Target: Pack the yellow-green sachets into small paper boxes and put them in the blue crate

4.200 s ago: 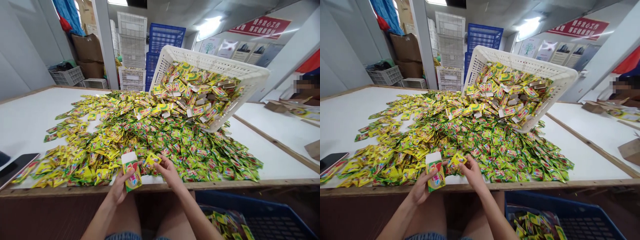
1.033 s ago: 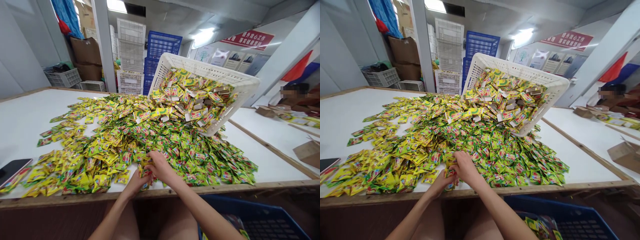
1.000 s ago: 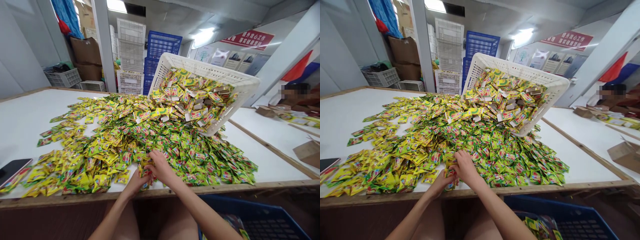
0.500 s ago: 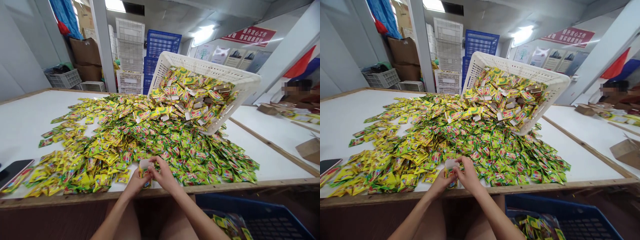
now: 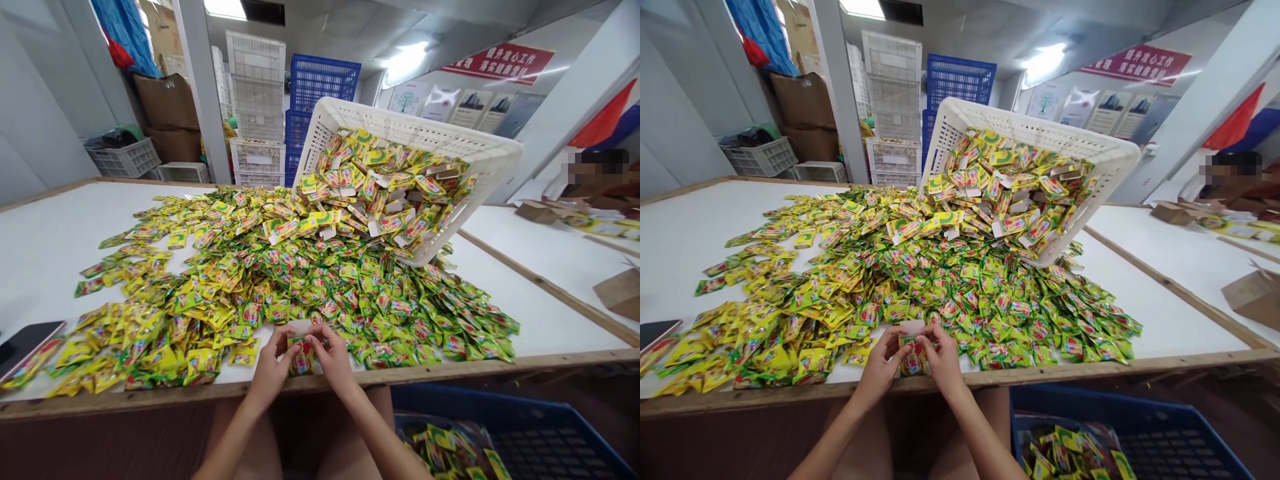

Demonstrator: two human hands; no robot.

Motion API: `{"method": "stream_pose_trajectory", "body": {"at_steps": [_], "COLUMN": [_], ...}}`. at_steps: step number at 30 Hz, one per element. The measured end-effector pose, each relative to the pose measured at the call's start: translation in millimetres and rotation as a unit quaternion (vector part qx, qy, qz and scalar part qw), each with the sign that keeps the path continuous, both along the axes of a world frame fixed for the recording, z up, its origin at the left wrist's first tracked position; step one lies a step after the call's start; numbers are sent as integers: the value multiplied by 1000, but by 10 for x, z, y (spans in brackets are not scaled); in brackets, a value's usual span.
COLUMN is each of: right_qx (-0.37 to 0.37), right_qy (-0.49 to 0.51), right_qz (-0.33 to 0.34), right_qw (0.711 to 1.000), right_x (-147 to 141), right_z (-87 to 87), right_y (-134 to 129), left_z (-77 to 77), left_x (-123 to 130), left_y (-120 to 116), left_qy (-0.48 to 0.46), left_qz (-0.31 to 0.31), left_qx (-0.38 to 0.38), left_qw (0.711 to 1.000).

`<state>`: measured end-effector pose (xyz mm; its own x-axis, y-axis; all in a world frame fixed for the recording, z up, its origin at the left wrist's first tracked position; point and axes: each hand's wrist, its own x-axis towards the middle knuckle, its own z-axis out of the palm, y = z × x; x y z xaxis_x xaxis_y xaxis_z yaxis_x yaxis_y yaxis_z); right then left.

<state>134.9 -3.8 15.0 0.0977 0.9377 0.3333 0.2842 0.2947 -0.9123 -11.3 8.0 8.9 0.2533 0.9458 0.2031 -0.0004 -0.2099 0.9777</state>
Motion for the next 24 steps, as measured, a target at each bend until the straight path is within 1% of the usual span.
{"method": "stream_pose_trajectory", "body": {"at_steps": [4, 7, 11, 14, 19, 24], "right_qx": [-7, 2, 21, 20, 31, 54], "right_qy": [-4, -10, -17, -15, -12, -21], "right_qz": [2, -9, -15, -17, -21, -35], "right_qw": [1000, 1000, 1000, 1000, 999, 998], "right_x": [12, 11, 8, 5, 2, -5], "right_z": [-27, -18, -5, -2, 0, 24], "right_y": [-27, -41, -52, -59, -62, -53], "left_z": [61, 78, 68, 60, 31, 2], "left_x": [14, 22, 34, 40, 32, 26], "left_y": [10, 7, 11, 20, 37, 73], "left_qy": [42, 46, 34, 34, 42, 45], "left_qz": [-22, -13, 9, 18, 17, 37], "left_qx": [9, 6, 27, 42, 40, 41], "left_qw": [999, 999, 999, 998, 998, 998]}}
